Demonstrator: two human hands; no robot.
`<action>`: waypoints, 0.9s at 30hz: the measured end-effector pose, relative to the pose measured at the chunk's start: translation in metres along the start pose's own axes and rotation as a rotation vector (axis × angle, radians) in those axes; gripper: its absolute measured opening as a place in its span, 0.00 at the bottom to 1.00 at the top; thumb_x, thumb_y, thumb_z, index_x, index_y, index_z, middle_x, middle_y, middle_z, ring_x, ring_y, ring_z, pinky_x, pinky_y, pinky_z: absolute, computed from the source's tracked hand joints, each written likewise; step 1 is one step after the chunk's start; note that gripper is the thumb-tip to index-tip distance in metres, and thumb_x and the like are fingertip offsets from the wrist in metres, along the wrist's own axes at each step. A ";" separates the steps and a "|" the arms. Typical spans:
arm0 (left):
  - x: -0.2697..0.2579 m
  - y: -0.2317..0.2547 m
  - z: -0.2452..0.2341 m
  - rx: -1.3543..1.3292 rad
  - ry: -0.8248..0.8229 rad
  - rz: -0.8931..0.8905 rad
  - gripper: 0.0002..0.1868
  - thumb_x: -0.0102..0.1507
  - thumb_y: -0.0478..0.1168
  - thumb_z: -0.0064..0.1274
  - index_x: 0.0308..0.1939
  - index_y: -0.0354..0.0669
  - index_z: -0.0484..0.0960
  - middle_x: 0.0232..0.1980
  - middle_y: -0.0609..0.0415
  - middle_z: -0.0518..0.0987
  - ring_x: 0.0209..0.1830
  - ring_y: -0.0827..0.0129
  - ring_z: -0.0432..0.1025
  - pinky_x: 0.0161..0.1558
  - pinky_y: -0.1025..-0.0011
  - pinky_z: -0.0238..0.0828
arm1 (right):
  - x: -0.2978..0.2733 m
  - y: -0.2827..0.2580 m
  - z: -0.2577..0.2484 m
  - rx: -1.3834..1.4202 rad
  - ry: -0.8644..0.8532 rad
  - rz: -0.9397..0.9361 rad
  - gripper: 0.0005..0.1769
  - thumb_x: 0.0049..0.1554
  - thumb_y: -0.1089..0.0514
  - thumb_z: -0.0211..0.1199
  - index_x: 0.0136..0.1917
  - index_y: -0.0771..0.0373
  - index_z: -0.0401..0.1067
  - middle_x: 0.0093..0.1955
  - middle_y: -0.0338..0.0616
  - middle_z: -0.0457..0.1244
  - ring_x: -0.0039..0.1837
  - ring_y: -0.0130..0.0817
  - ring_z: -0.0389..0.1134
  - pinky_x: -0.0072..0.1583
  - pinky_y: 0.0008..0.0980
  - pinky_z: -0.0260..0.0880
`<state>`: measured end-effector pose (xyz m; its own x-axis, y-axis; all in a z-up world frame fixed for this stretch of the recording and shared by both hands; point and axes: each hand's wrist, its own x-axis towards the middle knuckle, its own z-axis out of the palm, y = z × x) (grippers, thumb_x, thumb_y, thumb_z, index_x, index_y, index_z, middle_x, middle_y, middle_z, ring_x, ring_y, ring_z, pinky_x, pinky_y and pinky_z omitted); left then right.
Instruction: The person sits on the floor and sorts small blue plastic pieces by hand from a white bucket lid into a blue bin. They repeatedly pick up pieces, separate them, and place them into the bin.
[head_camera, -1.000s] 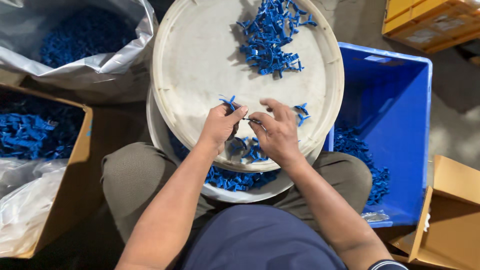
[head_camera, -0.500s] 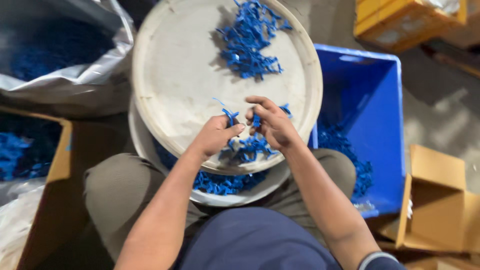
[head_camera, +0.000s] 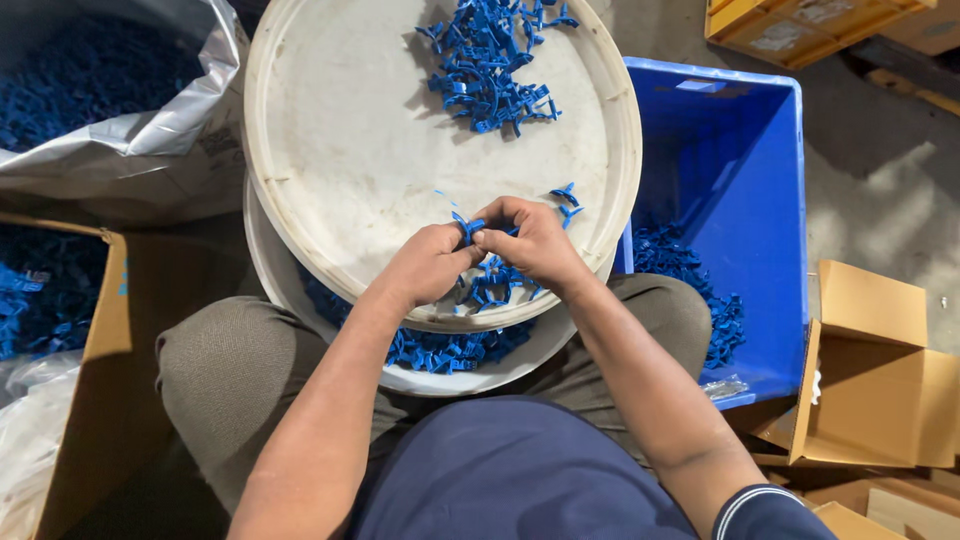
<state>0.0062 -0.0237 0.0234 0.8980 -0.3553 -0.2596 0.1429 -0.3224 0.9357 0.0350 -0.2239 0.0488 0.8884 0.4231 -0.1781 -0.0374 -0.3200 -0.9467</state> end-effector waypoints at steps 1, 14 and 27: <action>0.001 -0.003 0.001 -0.012 -0.013 0.005 0.14 0.63 0.46 0.54 0.39 0.36 0.84 0.28 0.46 0.81 0.28 0.65 0.74 0.35 0.65 0.70 | 0.000 0.004 0.002 0.004 0.021 -0.014 0.09 0.57 0.62 0.68 0.51 0.69 0.78 0.43 0.35 0.69 0.45 0.20 0.66 0.48 0.23 0.68; -0.004 0.009 0.000 0.281 -0.026 -0.034 0.14 0.63 0.49 0.52 0.44 0.46 0.85 0.40 0.43 0.83 0.44 0.46 0.77 0.45 0.53 0.71 | 0.002 -0.010 -0.001 -0.097 -0.060 -0.070 0.12 0.63 0.55 0.69 0.54 0.66 0.79 0.43 0.31 0.70 0.45 0.13 0.66 0.48 0.17 0.68; -0.003 0.005 0.000 0.148 0.099 0.093 0.17 0.65 0.50 0.51 0.37 0.39 0.81 0.35 0.39 0.81 0.38 0.44 0.76 0.42 0.53 0.71 | 0.010 0.010 -0.002 0.063 0.313 0.253 0.09 0.58 0.55 0.66 0.46 0.64 0.75 0.36 0.39 0.67 0.36 0.25 0.64 0.37 0.28 0.64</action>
<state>0.0046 -0.0246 0.0291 0.9422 -0.3035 -0.1420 0.0014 -0.4202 0.9074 0.0446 -0.2241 0.0379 0.9437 0.0565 -0.3260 -0.2914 -0.3245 -0.8998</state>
